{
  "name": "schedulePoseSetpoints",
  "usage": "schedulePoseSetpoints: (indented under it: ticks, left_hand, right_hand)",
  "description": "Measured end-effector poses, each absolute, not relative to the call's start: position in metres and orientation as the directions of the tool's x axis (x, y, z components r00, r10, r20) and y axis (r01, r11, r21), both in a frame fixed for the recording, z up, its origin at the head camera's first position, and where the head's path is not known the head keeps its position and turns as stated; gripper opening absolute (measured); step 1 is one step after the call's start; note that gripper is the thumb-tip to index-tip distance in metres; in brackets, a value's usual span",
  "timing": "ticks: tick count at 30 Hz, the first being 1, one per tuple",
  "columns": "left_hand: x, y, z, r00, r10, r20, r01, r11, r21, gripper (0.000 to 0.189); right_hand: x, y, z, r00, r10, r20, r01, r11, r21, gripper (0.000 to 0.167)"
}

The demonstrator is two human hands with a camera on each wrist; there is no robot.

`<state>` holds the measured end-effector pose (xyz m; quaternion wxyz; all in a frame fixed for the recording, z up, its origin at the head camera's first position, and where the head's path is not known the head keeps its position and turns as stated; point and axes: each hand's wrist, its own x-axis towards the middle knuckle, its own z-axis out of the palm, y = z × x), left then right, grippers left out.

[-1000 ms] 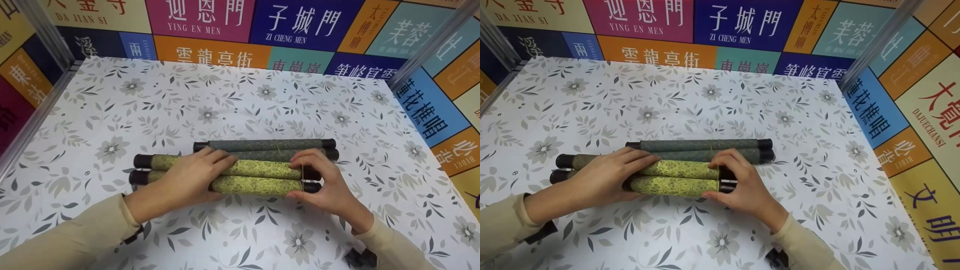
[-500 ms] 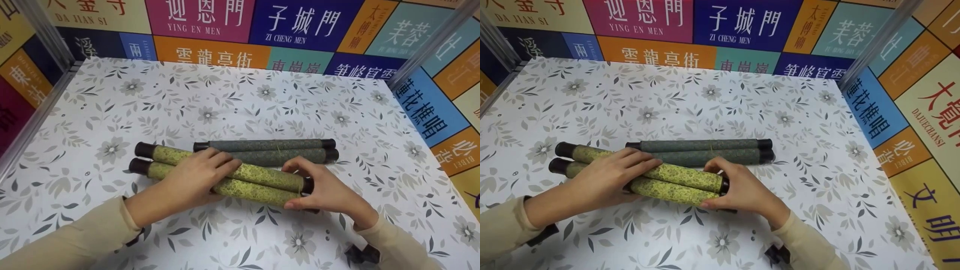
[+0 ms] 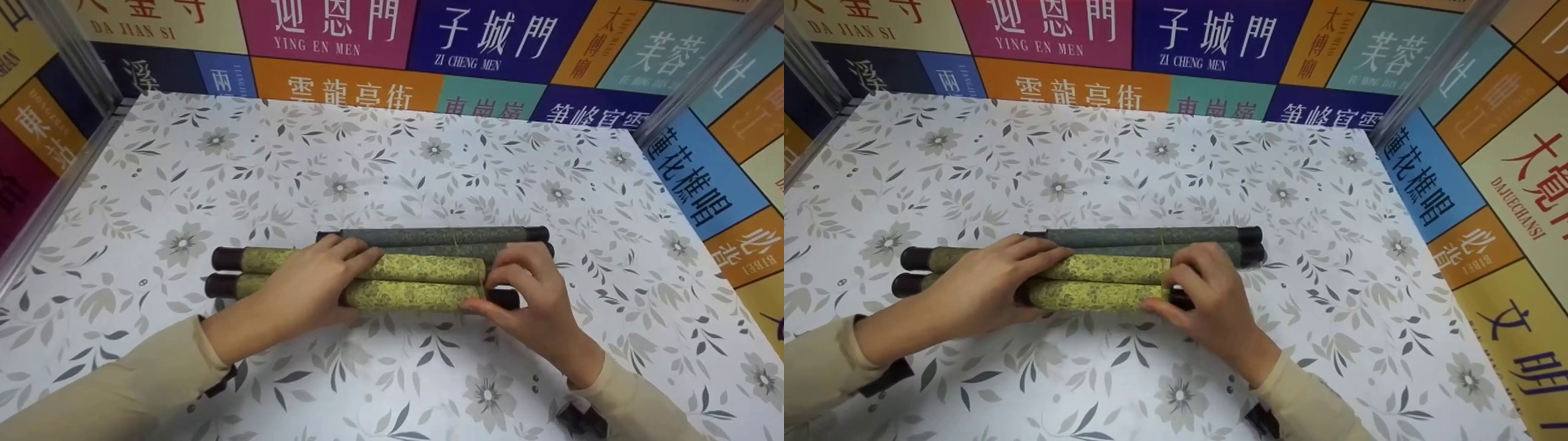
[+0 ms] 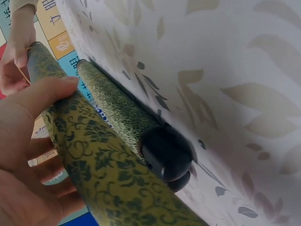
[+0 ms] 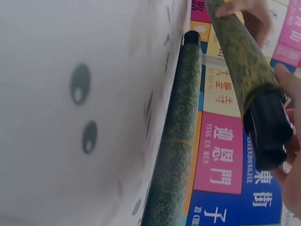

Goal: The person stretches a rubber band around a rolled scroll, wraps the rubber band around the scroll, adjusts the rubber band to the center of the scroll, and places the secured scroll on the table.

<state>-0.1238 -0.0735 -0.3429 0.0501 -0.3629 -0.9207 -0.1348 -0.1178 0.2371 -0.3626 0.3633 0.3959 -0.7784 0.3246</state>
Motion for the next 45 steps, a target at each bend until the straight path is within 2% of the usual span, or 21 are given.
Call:
schedulePoseSetpoints:
  ticks: [3, 5, 6, 10, 14, 19, 22, 24, 26, 30, 33, 37, 42, 45]
  left_hand:
    - [-0.123, -0.072, -0.342, -0.762, 0.626, 0.164, 0.647, 0.729, 0.222, 0.091]
    - [-0.123, -0.071, -0.341, -0.782, 0.605, 0.148, 0.622, 0.748, 0.231, 0.09]
    - [-0.122, -0.071, -0.341, -0.793, 0.593, 0.14, 0.609, 0.757, 0.238, 0.091]
    - [-0.123, -0.072, -0.34, -0.814, 0.565, 0.135, 0.579, 0.772, 0.261, 0.09]
    - [-0.125, -0.074, -0.34, -0.816, 0.551, 0.175, 0.579, 0.77, 0.27, 0.085]
    - [-0.127, -0.076, -0.34, -0.834, 0.499, 0.234, 0.551, 0.779, 0.3, 0.082]
    - [-0.126, -0.076, -0.339, -0.842, 0.48, 0.246, 0.538, 0.777, 0.327, 0.082]
    - [-0.124, -0.076, -0.339, -0.847, 0.477, 0.236, 0.531, 0.776, 0.34, 0.082]
    - [-0.123, -0.076, -0.339, -0.846, 0.481, 0.229, 0.533, 0.772, 0.347, 0.082]
    - [-0.121, -0.074, -0.341, -0.847, 0.49, 0.207, 0.531, 0.77, 0.352, 0.081]
    - [-0.121, -0.073, -0.343, -0.851, 0.487, 0.195, 0.524, 0.772, 0.36, 0.081]
    - [-0.12, -0.071, -0.344, -0.855, 0.483, 0.189, 0.518, 0.774, 0.365, 0.082]
    - [-0.121, -0.071, -0.343, -0.855, 0.482, 0.189, 0.517, 0.773, 0.368, 0.083]
    - [-0.12, -0.072, -0.343, -0.858, 0.481, 0.18, 0.511, 0.772, 0.378, 0.083]
  right_hand:
    - [-0.116, 0.227, -0.364, -0.279, -0.33, 0.902, -0.875, 0.473, -0.098, 0.036]
    - [-0.115, 0.224, -0.364, -0.245, -0.313, 0.918, -0.89, 0.448, -0.085, 0.032]
    - [-0.114, 0.223, -0.365, -0.25, -0.313, 0.916, -0.901, 0.422, -0.102, 0.029]
    - [-0.112, 0.229, -0.371, -0.379, -0.384, 0.842, -0.918, 0.269, -0.29, 0.02]
    - [-0.113, 0.237, -0.377, -0.474, -0.484, 0.736, -0.879, 0.216, -0.425, 0.014]
    - [-0.112, 0.243, -0.381, -0.572, -0.502, 0.648, -0.82, 0.324, -0.473, 0.015]
    - [-0.111, 0.244, -0.381, -0.594, -0.481, 0.645, -0.8, 0.44, -0.408, 0.011]
    - [-0.111, 0.243, -0.38, -0.577, -0.483, 0.659, -0.799, 0.503, -0.33, 0.013]
    - [-0.111, 0.241, -0.378, -0.544, -0.497, 0.676, -0.803, 0.543, -0.247, 0.021]
    - [-0.109, 0.237, -0.374, -0.471, -0.509, 0.721, -0.816, 0.563, -0.135, 0.028]
    - [-0.108, 0.233, -0.372, -0.417, -0.508, 0.753, -0.845, 0.522, -0.116, 0.026]
    - [-0.109, 0.23, -0.37, -0.352, -0.572, 0.741, -0.913, 0.384, -0.137, 0.02]
    - [-0.11, 0.232, -0.364, -0.26, -0.667, 0.698, -0.934, 0.357, -0.006, 0.018]
    - [-0.109, 0.233, -0.363, -0.235, -0.684, 0.69, -0.928, 0.37, 0.051, 0.02]
